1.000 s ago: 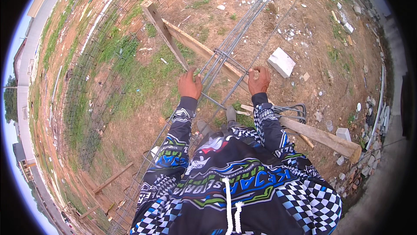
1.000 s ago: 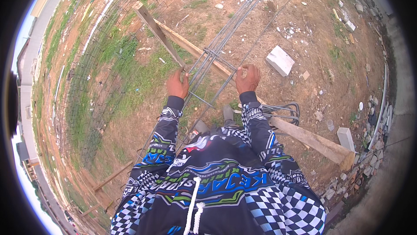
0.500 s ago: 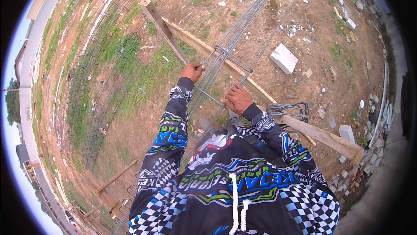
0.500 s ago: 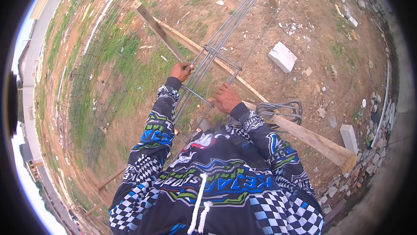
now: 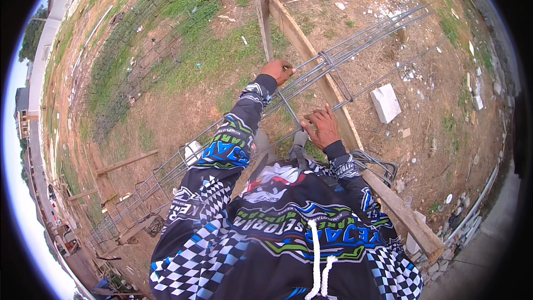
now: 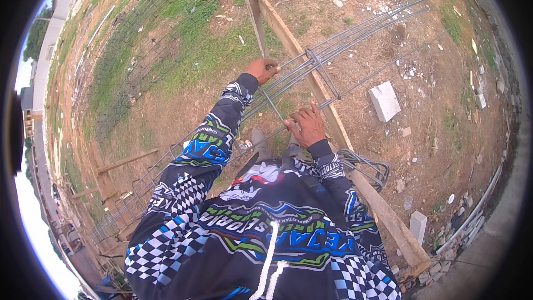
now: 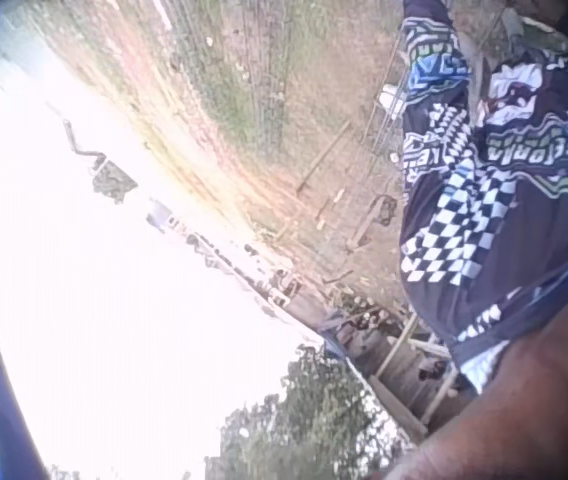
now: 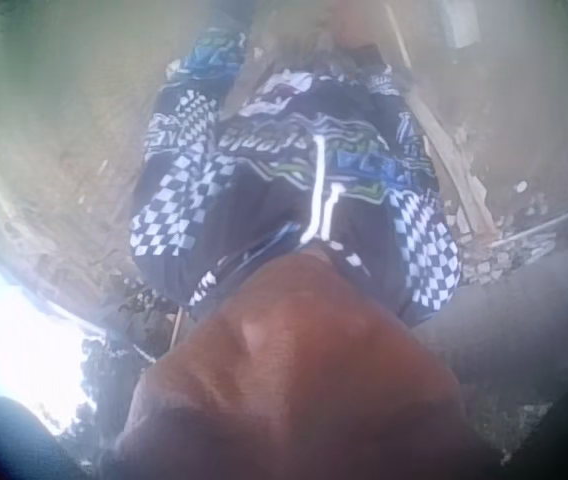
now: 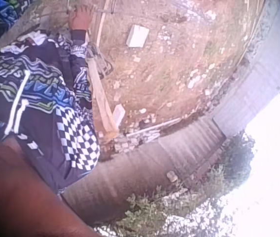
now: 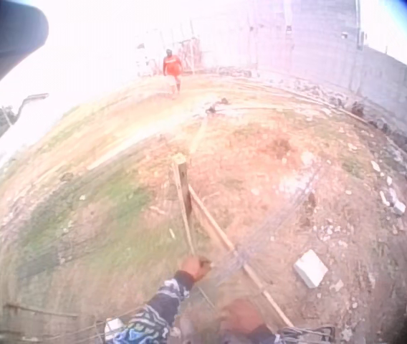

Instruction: The person assembles a rebar cage by hand, aligning and tying intersecting steel bars with wire. They use pliers to twist and secure the wire ties at multiple junctions, then move the assembled cage to a nearby wall.

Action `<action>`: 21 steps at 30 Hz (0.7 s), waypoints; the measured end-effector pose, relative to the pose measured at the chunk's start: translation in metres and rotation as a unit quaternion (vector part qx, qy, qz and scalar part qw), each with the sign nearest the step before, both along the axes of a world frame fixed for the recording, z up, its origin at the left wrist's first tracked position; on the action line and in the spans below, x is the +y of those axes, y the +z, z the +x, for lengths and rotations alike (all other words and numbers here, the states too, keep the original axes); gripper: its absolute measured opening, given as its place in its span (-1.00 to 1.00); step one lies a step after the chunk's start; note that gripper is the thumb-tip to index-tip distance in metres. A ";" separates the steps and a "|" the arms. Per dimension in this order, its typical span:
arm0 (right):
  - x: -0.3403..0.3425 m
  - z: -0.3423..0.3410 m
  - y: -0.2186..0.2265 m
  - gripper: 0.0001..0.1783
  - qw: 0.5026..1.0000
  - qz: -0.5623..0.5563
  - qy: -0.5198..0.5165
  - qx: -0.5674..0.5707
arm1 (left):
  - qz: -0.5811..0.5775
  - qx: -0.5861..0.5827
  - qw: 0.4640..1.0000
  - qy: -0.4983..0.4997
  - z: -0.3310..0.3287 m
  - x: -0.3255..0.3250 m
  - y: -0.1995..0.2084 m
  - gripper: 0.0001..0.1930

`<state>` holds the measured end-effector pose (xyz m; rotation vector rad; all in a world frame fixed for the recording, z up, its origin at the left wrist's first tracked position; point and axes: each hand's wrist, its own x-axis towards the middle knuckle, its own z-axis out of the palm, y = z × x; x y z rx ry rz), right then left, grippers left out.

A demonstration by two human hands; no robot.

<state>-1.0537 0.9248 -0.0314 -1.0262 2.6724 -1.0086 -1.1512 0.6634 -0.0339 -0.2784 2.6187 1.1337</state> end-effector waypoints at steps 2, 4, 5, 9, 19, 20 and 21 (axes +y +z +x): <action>-0.001 0.000 -0.004 -0.60 0.999 -0.026 -0.013 0.020 | 0.027 0.063 0.996 0.054 0.022 -0.013 0.011 -0.47; 0.001 -0.002 -0.009 -0.60 0.999 -0.034 -0.022 0.016 | 0.051 0.116 0.980 0.152 0.057 -0.039 0.033 -0.50; -0.001 -0.002 -0.002 -0.59 1.000 -0.020 0.000 0.008 | 0.051 0.147 0.966 0.208 0.089 -0.058 0.037 -0.52; -0.002 -0.002 0.007 -0.52 0.999 0.018 0.039 0.003 | 0.120 0.230 0.867 0.426 0.233 -0.110 0.047 -0.66; -0.025 0.035 0.020 -0.61 0.995 -0.049 -0.080 -0.035 | -0.031 0.290 0.649 0.703 0.513 -0.062 0.023 -0.74; -0.035 0.047 0.023 -0.59 0.997 -0.058 -0.042 -0.039 | -0.006 0.267 0.649 0.713 0.535 -0.048 0.013 -0.74; -0.046 0.060 0.024 -0.57 0.997 -0.068 -0.001 -0.043 | 0.018 0.244 0.647 0.722 0.556 -0.031 0.002 -0.73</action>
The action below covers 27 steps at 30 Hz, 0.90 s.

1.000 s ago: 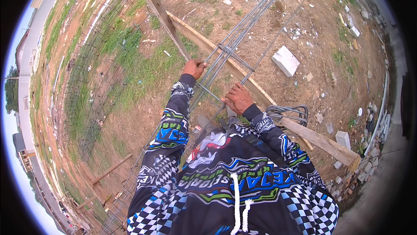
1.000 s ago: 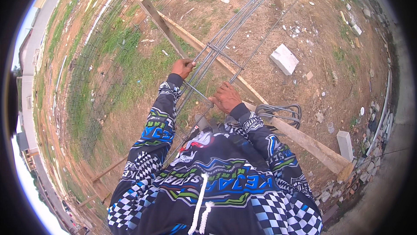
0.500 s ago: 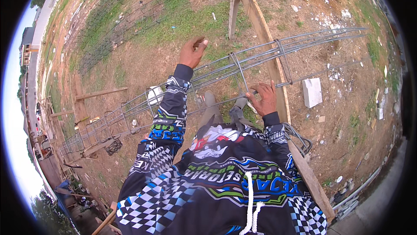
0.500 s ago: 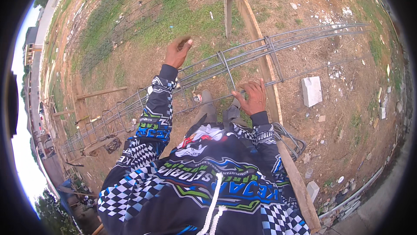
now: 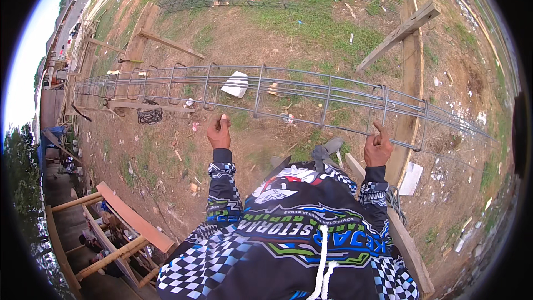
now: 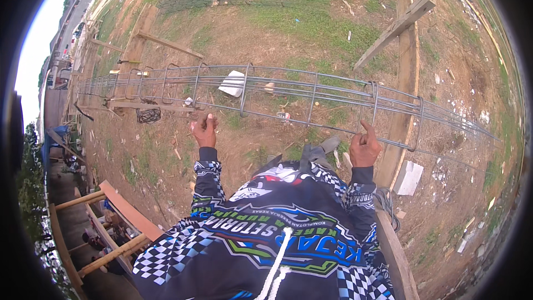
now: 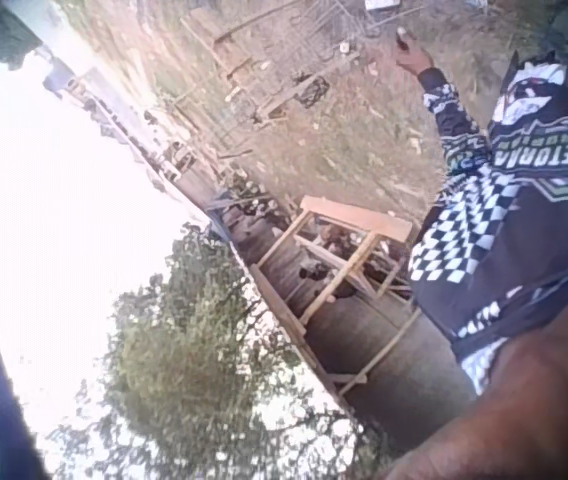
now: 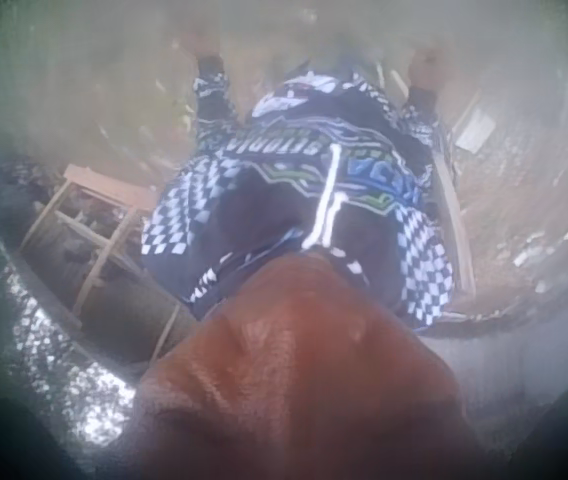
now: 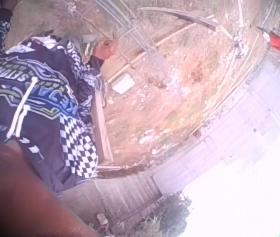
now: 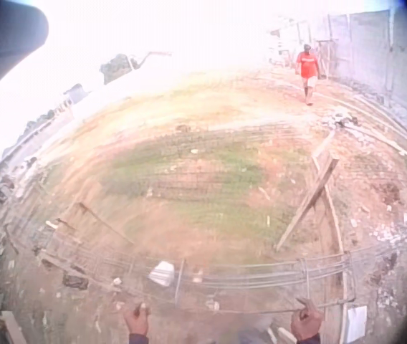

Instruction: The person assembles a rebar cage by hand, aligning and tying intersecting steel bars with wire. They use pliers to twist and secure the wire ties at multiple junctions, then move the assembled cage to a nearby wall.

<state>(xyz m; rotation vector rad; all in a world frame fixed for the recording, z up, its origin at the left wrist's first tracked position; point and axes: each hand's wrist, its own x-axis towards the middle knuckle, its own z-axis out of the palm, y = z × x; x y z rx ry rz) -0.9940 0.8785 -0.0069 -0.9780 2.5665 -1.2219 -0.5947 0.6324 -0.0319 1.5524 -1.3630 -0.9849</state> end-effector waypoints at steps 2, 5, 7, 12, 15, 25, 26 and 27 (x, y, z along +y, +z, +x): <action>-0.022 0.031 0.005 -0.53 0.998 -0.008 0.064 -0.017 | 0.067 -0.032 0.997 -0.014 0.033 0.027 -0.030 -0.68; -0.063 0.096 0.019 -0.47 0.984 -0.018 0.164 -0.066 | 0.198 -0.086 0.974 -0.070 0.121 0.090 -0.095 -0.64; -0.087 0.140 0.006 -0.45 0.965 -0.054 0.251 -0.059 | 0.269 -0.102 0.956 -0.062 0.185 0.144 -0.137 -0.62; -0.132 0.233 0.010 -0.44 0.937 0.113 0.310 -0.115 | 0.402 -0.098 0.910 0.015 0.295 0.244 -0.157 -0.59; -0.163 0.275 -0.008 -0.44 0.913 0.056 0.405 0.014 | 0.396 -0.040 0.910 0.119 0.336 0.272 -0.146 -0.57; -0.289 0.389 -0.003 -0.57 0.860 -0.037 0.502 -0.083 | 0.256 0.026 0.949 0.181 0.402 0.199 -0.124 -0.59; -0.302 0.396 -0.004 -0.59 0.855 -0.024 0.498 -0.140 | 0.246 0.026 0.953 0.176 0.403 0.174 -0.115 -0.60; -0.316 0.406 -0.015 -0.63 0.850 -0.073 0.516 -0.081 | 0.235 0.025 0.956 0.172 0.408 0.153 -0.108 -0.60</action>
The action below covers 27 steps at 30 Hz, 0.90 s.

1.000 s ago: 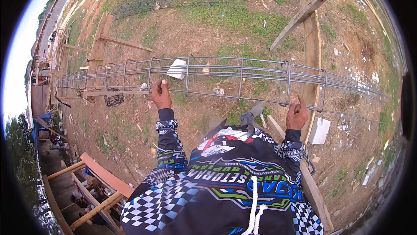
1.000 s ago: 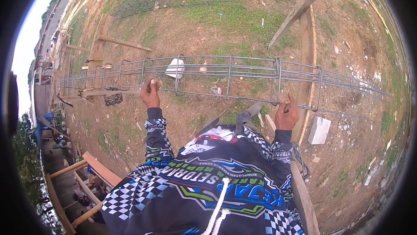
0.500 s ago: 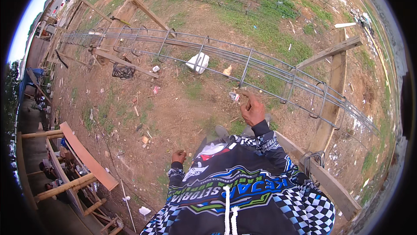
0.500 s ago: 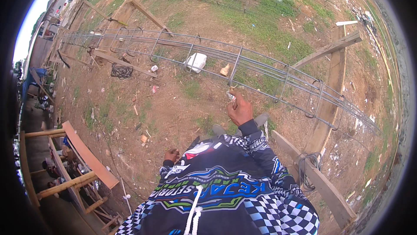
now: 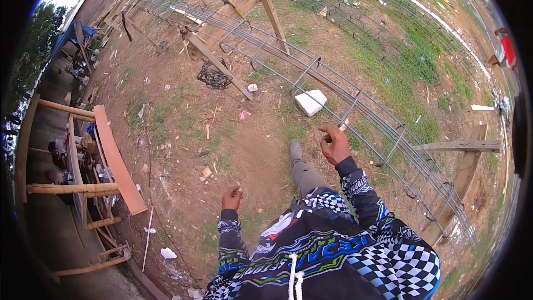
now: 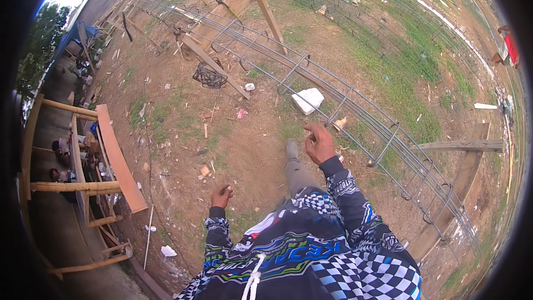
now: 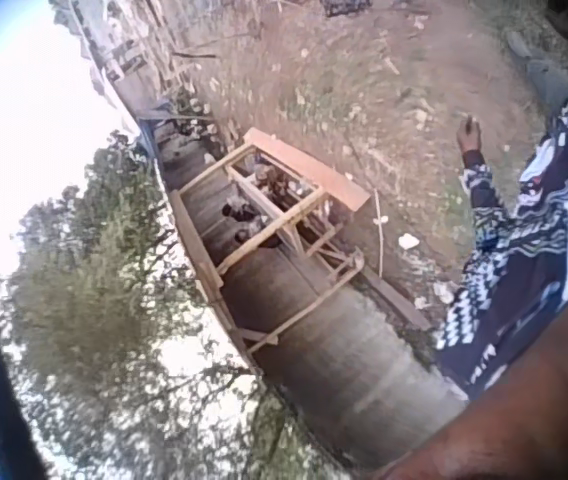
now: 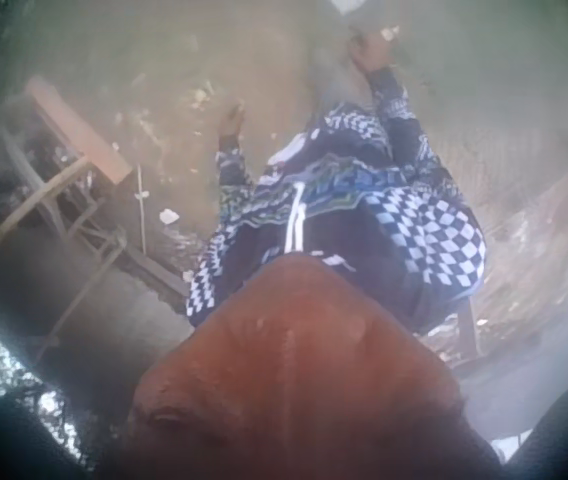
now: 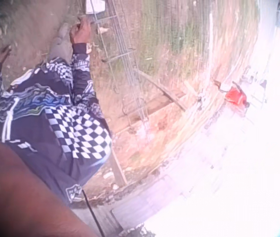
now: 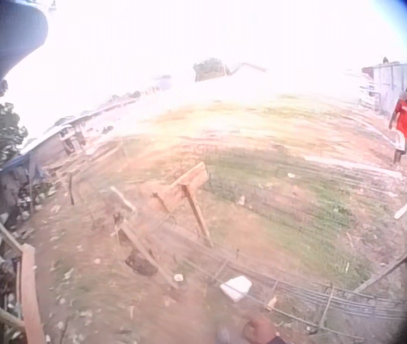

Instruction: The person assembles a rebar cage by hand, aligning and tying intersecting steel bars with wire. They use pliers to twist and secure the wire ties at multiple junctions, then move the assembled cage to a nearby wall.

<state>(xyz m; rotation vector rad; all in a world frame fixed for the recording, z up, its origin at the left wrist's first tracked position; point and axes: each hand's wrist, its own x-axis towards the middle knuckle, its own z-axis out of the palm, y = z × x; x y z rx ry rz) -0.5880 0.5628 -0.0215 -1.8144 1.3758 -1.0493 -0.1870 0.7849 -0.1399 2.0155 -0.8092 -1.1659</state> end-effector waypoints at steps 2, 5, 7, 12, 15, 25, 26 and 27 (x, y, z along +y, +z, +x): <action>-0.017 0.024 -0.013 -0.69 0.999 0.019 0.004 -0.036 | -0.005 -0.013 1.000 -0.011 0.015 -0.036 0.007 -0.61; -0.045 0.066 -0.017 -0.77 0.987 0.156 0.036 0.017 | 0.016 -0.036 0.999 -0.008 0.050 -0.082 -0.001 -0.61; -0.070 0.102 -0.025 -0.80 0.976 0.196 0.068 0.068 | 0.039 -0.041 0.998 0.028 0.079 -0.090 -0.017 -0.60; -0.148 0.187 -0.002 -0.71 0.968 0.177 0.178 0.018 | 0.182 0.043 0.974 0.131 0.130 -0.061 -0.024 -0.71; -0.193 0.233 -0.005 -0.63 0.972 0.141 0.184 -0.041 | 0.232 0.026 0.947 0.221 0.150 -0.037 -0.012 -0.73; -0.292 0.395 0.042 -0.72 0.405 0.570 0.281 -0.658 | 0.136 -0.134 0.981 -0.025 0.127 0.033 -0.009 -0.66; -0.292 0.420 0.061 -0.69 0.300 0.579 0.317 -0.689 | 0.292 -0.266 0.875 -0.281 0.105 0.082 -0.046 -0.68; -0.306 0.433 0.074 -0.72 0.282 0.557 0.326 -0.710 | 0.315 -0.216 0.877 -0.291 0.115 0.062 -0.060 -0.69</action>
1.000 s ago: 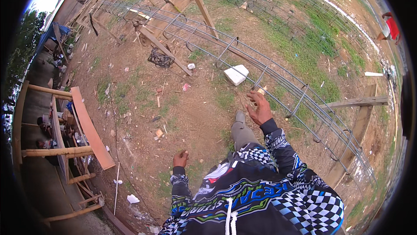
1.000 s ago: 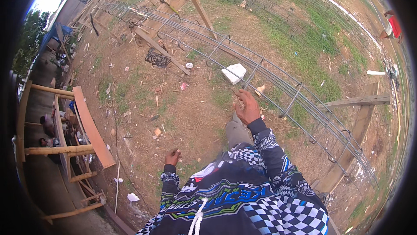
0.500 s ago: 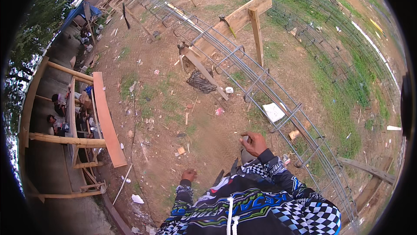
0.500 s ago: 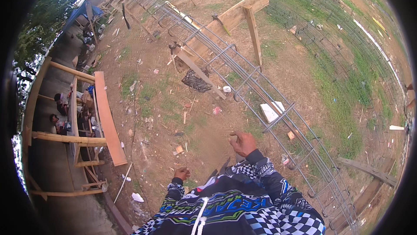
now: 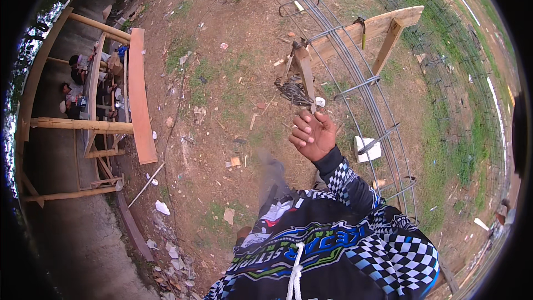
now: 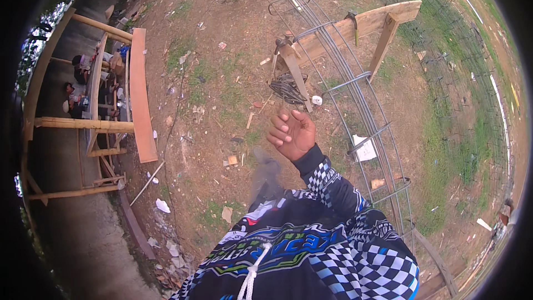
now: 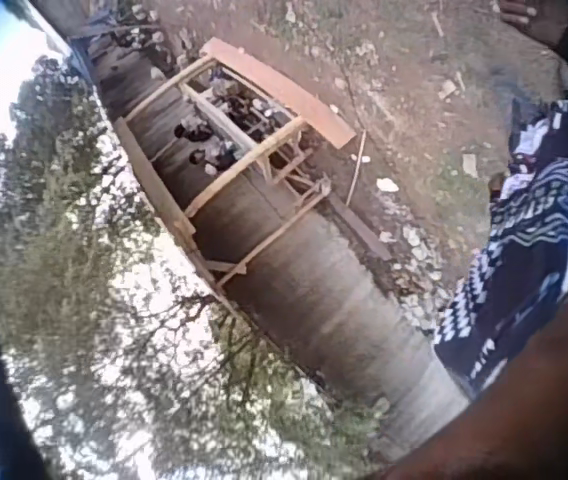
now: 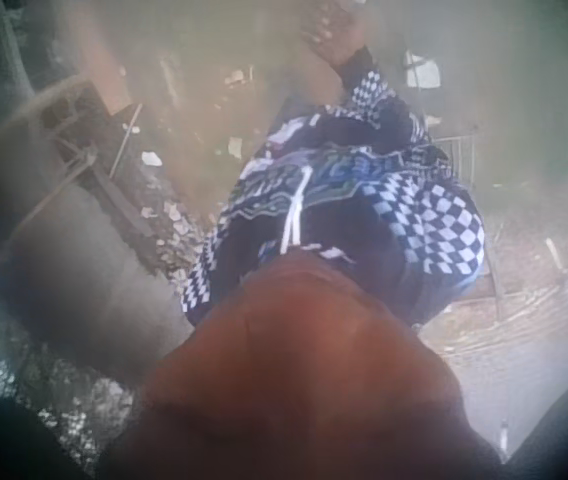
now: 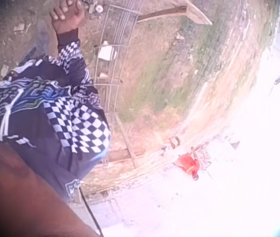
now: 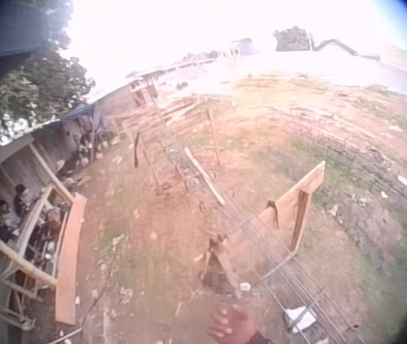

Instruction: The person assembles a rebar cage by hand, aligning and tying intersecting steel bars with wire. They use pliers to twist and secure the wire ties at multiple junctions, then move the assembled cage to a nearby wall.

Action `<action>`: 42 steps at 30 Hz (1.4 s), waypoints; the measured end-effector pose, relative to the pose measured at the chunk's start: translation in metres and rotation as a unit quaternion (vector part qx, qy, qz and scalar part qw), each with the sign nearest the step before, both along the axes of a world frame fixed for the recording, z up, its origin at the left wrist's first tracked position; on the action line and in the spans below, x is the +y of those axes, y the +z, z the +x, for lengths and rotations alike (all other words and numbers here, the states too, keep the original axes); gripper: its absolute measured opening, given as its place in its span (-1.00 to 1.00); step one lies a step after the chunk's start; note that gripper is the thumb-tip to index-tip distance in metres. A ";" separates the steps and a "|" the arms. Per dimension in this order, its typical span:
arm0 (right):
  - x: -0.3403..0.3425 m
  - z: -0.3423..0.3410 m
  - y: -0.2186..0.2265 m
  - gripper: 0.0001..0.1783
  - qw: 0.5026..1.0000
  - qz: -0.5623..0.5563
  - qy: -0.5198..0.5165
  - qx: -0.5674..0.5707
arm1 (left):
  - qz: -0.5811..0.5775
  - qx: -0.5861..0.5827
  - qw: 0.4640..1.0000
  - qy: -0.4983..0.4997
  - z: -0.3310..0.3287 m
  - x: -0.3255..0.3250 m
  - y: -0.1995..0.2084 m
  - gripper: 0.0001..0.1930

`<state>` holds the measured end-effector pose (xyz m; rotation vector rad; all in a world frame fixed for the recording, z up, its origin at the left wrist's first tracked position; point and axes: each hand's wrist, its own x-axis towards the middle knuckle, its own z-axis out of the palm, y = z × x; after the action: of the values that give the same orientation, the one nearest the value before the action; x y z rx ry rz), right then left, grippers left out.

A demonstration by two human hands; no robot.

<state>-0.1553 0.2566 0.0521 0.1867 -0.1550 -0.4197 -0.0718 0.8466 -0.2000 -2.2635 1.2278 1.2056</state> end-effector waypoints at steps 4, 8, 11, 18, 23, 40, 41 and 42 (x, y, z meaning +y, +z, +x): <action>-0.026 0.073 0.044 -0.78 0.997 -0.011 -0.009 -0.082 | 0.049 0.057 0.987 0.145 0.031 -0.039 -0.027 -0.71; -0.034 0.165 0.059 -0.79 0.995 -0.010 0.009 -0.097 | 0.053 0.055 0.985 0.156 0.092 -0.043 -0.052 -0.72; -0.043 0.238 0.060 -0.80 0.996 0.005 0.003 -0.090 | 0.034 0.012 0.992 0.122 0.181 -0.040 -0.047 -0.73; -0.058 0.376 0.073 -0.88 0.997 -0.051 -0.050 -0.026 | -0.184 0.084 0.663 0.721 0.461 -0.093 0.070 -0.70; -0.079 0.426 0.058 -0.72 0.975 -0.158 -0.067 0.139 | -0.270 0.025 0.698 0.663 0.621 -0.190 0.114 -0.78; -0.362 0.607 -0.091 -0.51 0.594 -0.538 -0.128 0.584 | -0.087 0.139 0.823 0.544 0.885 -0.585 0.036 -0.71; -0.388 0.624 -0.071 -0.50 0.532 -0.592 -0.117 0.594 | -0.080 0.158 0.814 0.553 0.910 -0.592 0.024 -0.71; -0.414 0.634 -0.055 -0.50 0.513 -0.609 -0.116 0.593 | -0.088 0.149 0.828 0.533 0.923 -0.617 0.025 -0.70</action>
<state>0.4788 -0.1575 -0.0024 -1.5833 0.9347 -0.5327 0.8510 0.2294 -0.1750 -3.0851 -0.0241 1.8797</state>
